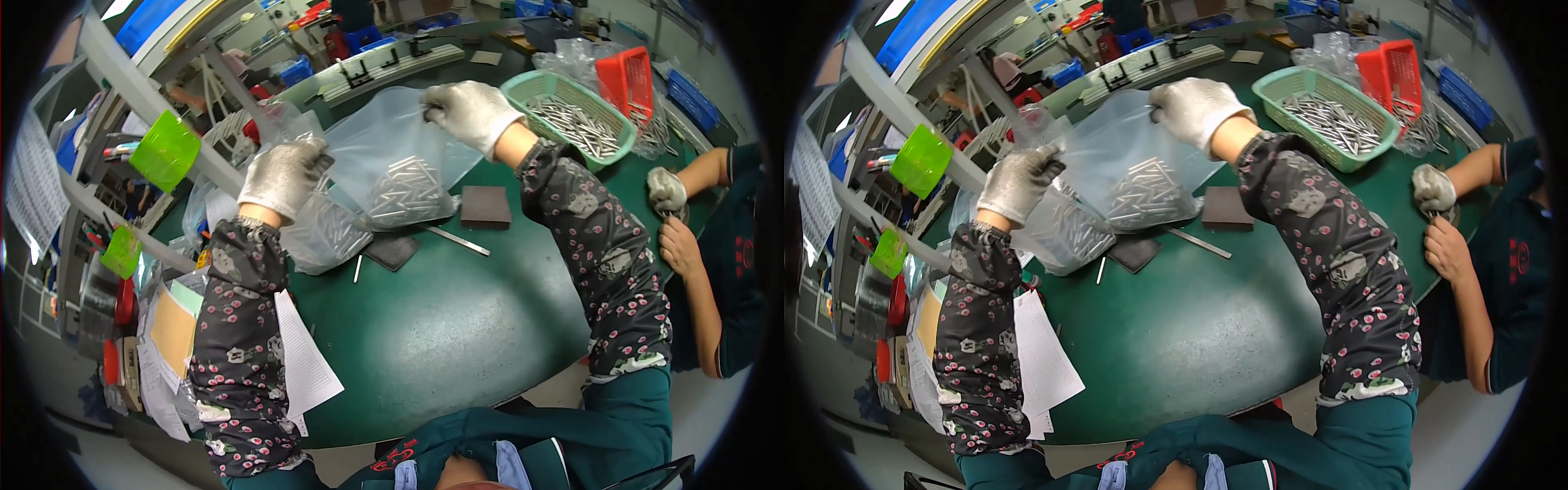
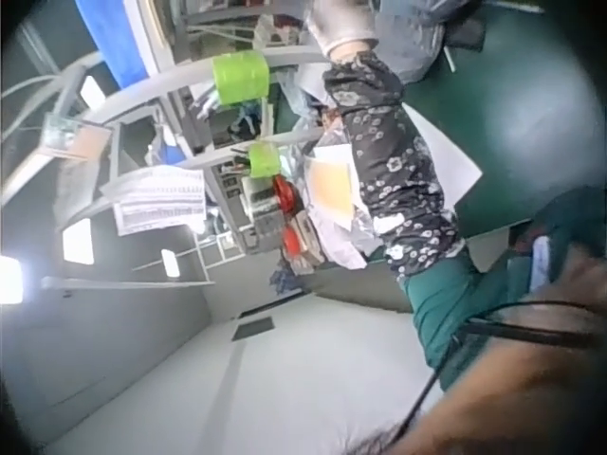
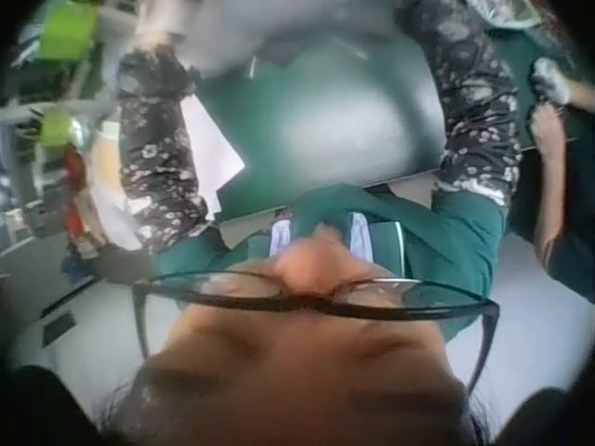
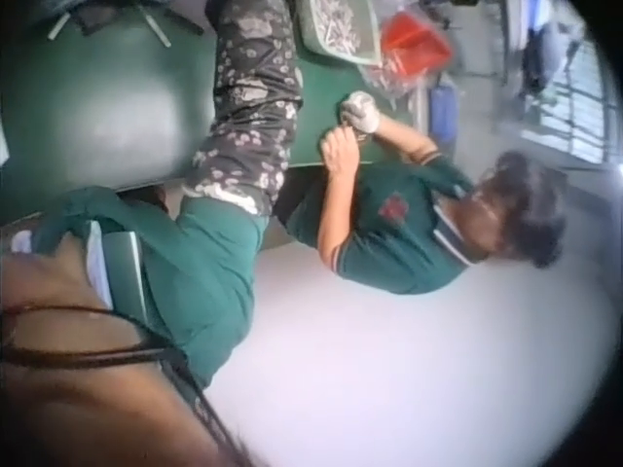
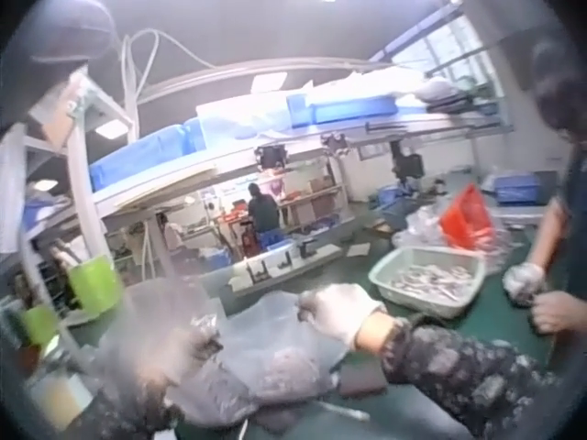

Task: The recorder is organizing small metal pins into straight rows on a flat workbench surface.

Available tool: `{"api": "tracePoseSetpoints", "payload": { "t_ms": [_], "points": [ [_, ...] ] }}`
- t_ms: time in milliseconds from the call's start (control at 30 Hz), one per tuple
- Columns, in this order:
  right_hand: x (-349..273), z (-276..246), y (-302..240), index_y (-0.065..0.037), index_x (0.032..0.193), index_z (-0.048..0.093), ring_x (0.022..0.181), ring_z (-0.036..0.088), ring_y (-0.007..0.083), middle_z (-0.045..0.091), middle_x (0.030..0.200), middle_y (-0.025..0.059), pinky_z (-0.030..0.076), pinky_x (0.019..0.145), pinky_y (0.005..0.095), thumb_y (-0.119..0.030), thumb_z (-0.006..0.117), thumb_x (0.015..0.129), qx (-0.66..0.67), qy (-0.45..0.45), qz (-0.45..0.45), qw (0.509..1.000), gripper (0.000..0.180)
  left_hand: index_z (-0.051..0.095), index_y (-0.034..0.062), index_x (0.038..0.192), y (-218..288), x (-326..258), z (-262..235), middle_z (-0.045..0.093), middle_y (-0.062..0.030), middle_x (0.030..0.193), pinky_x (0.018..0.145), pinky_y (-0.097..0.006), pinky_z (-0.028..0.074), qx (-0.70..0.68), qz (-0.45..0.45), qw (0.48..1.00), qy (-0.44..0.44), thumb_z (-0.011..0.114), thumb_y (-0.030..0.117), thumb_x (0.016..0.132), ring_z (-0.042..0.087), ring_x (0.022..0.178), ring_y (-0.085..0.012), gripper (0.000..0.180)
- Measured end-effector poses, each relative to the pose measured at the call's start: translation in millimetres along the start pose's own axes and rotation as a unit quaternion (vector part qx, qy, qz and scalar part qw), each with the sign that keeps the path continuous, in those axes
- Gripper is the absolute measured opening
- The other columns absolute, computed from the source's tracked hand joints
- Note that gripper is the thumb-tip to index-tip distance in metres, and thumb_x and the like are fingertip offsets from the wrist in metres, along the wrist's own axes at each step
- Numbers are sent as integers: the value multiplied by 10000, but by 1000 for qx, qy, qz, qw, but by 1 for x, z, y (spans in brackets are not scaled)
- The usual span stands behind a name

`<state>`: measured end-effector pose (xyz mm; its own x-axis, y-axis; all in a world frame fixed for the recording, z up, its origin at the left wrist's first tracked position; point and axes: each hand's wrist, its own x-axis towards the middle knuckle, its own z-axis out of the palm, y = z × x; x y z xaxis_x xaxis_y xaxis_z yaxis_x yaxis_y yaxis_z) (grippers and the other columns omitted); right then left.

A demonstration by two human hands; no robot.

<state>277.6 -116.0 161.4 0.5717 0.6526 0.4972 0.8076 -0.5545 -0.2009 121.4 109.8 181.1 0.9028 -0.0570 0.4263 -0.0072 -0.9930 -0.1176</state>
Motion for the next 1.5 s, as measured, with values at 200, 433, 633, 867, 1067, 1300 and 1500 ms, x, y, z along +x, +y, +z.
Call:
{"api": "tracePoseSetpoints", "payload": {
  "t_ms": [200, 433, 633, 867, 1067, 1300, 1500],
  "points": [
    [-34, 9, -37, -144, 1292, 462, 836, 607, 327, 622, 914, 160, 496, 712, 424, -221, 550, 781, 76, 138, -25, 987, 524, 536, 164, 1155, -2, -23, -17, 626, -127, 852, 662, -420, 471, 17, 40, 999, 17, 650, 157, 747, 605, 784, -325, 423],
    [-104, -21, 24, -96, 1217, 528, 901, 611, 310, 629, 954, 160, 492, 787, 406, -213, 572, 767, 5, 8, 21, 1000, 467, 422, 175, 1329, 63, -37, -40, 580, -140, 1050, 773, -408, 458, 67, 16, 996, 49, 708, 95, 678, 567, 945, -328, 715],
    [-86, -49, 134, -170, 1193, 575, 1051, 580, 306, 604, 1122, 169, 451, 906, 376, -212, 477, 763, -59, -57, 324, 943, 444, 343, 86, 1346, 92, -129, -44, 518, -177, 1092, 810, -460, 418, 49, 124, 974, 183, 626, 46, 681, 534, 931, -346, 725],
    [-64, -8, 239, -191, 1400, 287, 1224, 431, 340, 423, 1339, 214, 376, 990, 424, -323, 726, 601, -53, -318, 372, 870, 921, 387, 91, 1316, 122, -241, -10, 568, -168, 979, 711, -468, 453, -60, -4, 997, 56, 591, 43, 753, 570, 817, -347, 600],
    [-67, -5, 248, -184, 1437, 218, 1310, 327, 328, 320, 1417, 207, 324, 1053, 409, -350, 760, 579, -92, -274, 366, 885, 1028, 418, 89, 1283, 136, -258, 3, 548, -130, 825, 603, -433, 426, -101, -92, 989, 64, 566, 13, 766, 515, 656, -312, 544],
    [-66, 3, 250, -116, 1378, 349, 1227, 441, 337, 449, 1314, 231, 368, 1014, 403, -368, 725, 567, -165, -243, 329, 897, 929, 458, 78, 1242, 150, -261, 11, 569, -141, 873, 641, -434, 447, -76, -126, 987, 62, 572, -26, 731, 552, 723, -336, 534],
    [-64, 9, 265, -105, 1419, 251, 1251, 412, 340, 414, 1347, 229, 366, 1026, 386, -300, 768, 505, -101, -251, 362, 892, 1068, 461, 101, 1254, 154, -265, 25, 592, -155, 943, 728, -466, 469, -113, -140, 983, 25, 593, -16, 725, 591, 818, -330, 558]
  ]
}}
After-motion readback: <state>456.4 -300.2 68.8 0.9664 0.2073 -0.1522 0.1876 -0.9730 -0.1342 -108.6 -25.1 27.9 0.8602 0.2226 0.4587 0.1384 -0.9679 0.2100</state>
